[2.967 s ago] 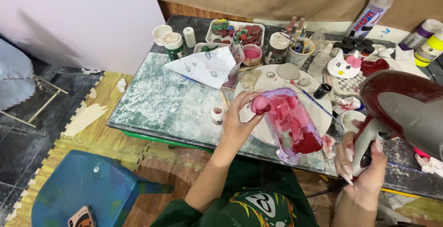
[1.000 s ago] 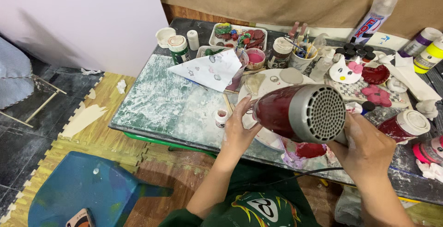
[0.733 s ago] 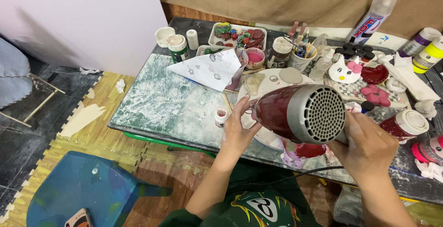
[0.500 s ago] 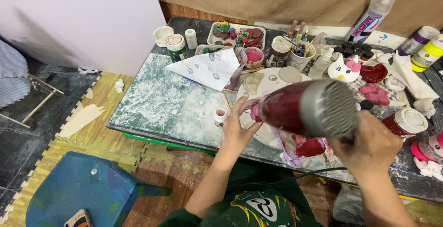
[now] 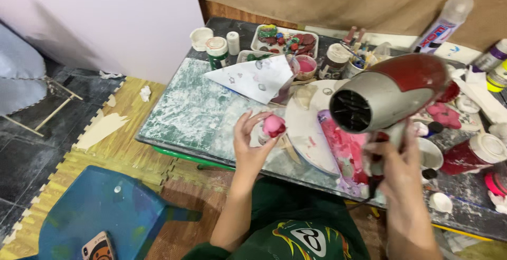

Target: The person paints a small pink clay figurine with red paint using a brush, then uses a hairdryer to dry it. They continue painting the figurine with black details.

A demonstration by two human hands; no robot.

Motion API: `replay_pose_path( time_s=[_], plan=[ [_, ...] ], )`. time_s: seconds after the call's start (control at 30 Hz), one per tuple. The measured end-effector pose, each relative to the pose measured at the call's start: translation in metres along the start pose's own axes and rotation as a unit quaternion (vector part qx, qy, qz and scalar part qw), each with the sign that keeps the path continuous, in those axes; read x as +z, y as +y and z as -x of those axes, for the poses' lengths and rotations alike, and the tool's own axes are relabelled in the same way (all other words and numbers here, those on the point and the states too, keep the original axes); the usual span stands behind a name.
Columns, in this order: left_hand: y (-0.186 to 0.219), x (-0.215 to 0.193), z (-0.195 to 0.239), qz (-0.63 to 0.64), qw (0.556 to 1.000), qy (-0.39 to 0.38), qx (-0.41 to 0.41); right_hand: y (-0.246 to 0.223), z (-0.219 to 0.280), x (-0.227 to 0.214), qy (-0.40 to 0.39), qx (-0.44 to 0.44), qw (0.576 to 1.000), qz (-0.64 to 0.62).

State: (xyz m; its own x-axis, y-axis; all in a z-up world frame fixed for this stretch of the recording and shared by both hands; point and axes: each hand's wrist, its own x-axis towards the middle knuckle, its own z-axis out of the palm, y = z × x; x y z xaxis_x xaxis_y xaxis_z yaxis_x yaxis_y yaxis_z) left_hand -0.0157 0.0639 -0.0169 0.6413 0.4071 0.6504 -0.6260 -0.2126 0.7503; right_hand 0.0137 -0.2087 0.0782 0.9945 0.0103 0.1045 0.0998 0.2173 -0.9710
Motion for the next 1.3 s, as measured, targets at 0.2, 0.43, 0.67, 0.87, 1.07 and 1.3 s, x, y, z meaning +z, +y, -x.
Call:
replay_pose_path(
  time_s=[0.2,0.43,0.67,0.87,1.07,1.3],
  plan=[
    [-0.003,-0.064,-0.005,-0.034,0.995,0.089,0.024,0.031,-0.004,0.086,-0.035,0.08,0.995,-0.053],
    [-0.003,-0.107,-0.008,-0.102,0.983,0.147,0.028,0.051,-0.011,0.16,-0.102,0.148,0.979,-0.096],
    [-0.005,-0.143,-0.002,-0.124,0.97,0.203,0.044,0.113,-0.014,0.216,-0.226,0.227,0.946,-0.039],
    [-0.001,-0.155,0.003,-0.126,0.966,0.227,0.018,0.195,-0.034,0.254,-0.208,0.281,0.937,-0.023],
    [-0.007,-0.146,0.001,-0.122,0.969,0.214,-0.005,0.23,-0.031,0.248,-0.18,0.219,0.957,0.062],
    [-0.019,-0.132,0.003,-0.126,0.972,0.196,-0.039,0.148,-0.023,0.197,-0.32,0.052,0.94,0.108]
  ],
)
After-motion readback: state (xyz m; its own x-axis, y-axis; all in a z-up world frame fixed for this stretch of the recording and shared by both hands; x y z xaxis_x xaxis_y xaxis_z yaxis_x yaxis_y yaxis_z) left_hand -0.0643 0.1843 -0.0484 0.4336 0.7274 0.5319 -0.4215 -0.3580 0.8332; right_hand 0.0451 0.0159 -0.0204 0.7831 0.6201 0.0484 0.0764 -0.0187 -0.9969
